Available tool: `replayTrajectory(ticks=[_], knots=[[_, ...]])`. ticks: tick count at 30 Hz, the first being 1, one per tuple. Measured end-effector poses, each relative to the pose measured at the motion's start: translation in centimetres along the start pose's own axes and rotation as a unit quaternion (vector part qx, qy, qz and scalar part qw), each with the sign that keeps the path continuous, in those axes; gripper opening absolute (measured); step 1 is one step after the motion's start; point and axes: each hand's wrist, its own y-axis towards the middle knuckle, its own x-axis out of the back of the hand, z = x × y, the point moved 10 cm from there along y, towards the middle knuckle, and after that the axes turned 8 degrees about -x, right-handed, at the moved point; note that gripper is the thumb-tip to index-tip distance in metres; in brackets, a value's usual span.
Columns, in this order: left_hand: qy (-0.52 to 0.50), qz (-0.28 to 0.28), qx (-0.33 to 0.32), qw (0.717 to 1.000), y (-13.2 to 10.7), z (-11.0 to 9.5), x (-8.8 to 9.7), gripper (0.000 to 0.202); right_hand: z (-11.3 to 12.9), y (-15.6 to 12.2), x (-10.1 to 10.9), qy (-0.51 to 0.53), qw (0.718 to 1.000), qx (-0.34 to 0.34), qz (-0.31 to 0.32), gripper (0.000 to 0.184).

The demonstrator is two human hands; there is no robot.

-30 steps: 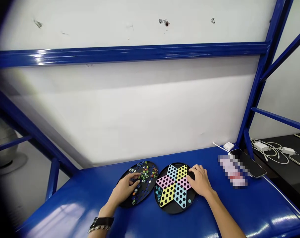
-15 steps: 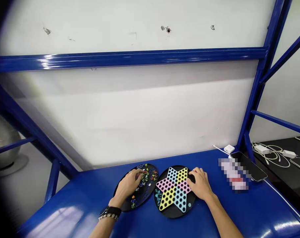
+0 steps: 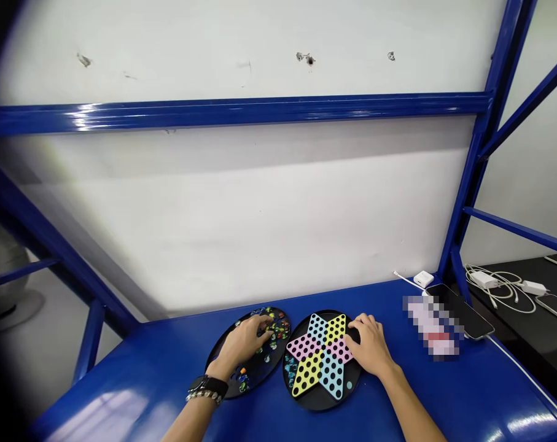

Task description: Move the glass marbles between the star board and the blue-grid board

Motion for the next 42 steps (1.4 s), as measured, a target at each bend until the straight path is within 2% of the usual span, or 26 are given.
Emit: replayTrajectory(ticks=[8, 12, 15, 18, 22, 24, 27, 30, 32, 34, 38, 42], knots=[[-0.020, -0.010, -0.029, 0.999, 0.3, -1.5, -0.2, 0.032, 0.0, -0.1, 0.1, 0.005, 1.000, 0.001, 0.003, 0.024], [-0.040, -0.022, -0.032, 0.998, 0.1, -1.4, 0.5, 0.030, 0.1, -0.1, 0.1, -0.003, 1.000, -0.002, 0.004, 0.024], [-0.070, -0.050, -0.044, 0.995, -0.1, -2.1, 1.5, 0.033, 0.4, -0.2, 0.4, -0.008, 1.000, 0.001, -0.006, 0.023], [-0.116, -0.078, -0.066, 0.988, 0.0, -4.2, 1.9, 0.037, 0.6, -0.2, 0.5, -0.006, 1.000, 0.002, -0.007, 0.023], [-0.147, -0.065, -0.118, 0.980, 0.3, -8.5, 0.6, 0.032, 0.4, -0.1, 0.4, -0.001, 1.000, -0.001, -0.005, 0.023], [-0.141, -0.058, -0.127, 0.980, 0.4, -9.6, 0.0, 0.032, 0.3, -0.1, 0.3, 0.002, 1.000, 0.000, -0.001, 0.023], [-0.129, -0.069, -0.099, 0.984, 0.4, -8.2, 0.3, 0.034, 0.4, -0.1, 0.3, 0.006, 1.000, 0.002, 0.003, 0.022], [-0.121, -0.077, -0.049, 0.988, 0.4, -4.5, 1.0, 0.041, 0.5, -0.1, 0.4, 0.012, 1.000, 0.000, 0.004, 0.022], [-0.115, -0.061, -0.029, 0.991, 0.4, -2.2, 1.0, 0.040, 0.4, -0.1, 0.3, 0.015, 1.000, -0.002, 0.009, 0.024], [-0.114, -0.029, -0.028, 0.993, 0.4, -1.1, 0.3, 0.036, 0.4, -0.1, 0.2, 0.015, 1.000, -0.004, 0.015, 0.024], [-0.079, 0.019, -0.055, 0.995, 0.3, -1.8, -1.3, 0.035, 0.2, 0.0, 0.1, 0.012, 1.000, -0.002, 0.015, 0.025], [-0.049, 0.012, -0.075, 0.996, 0.3, -3.6, -1.5, 0.035, 0.4, -0.1, 0.3, 0.009, 1.000, 0.000, 0.013, 0.024]])
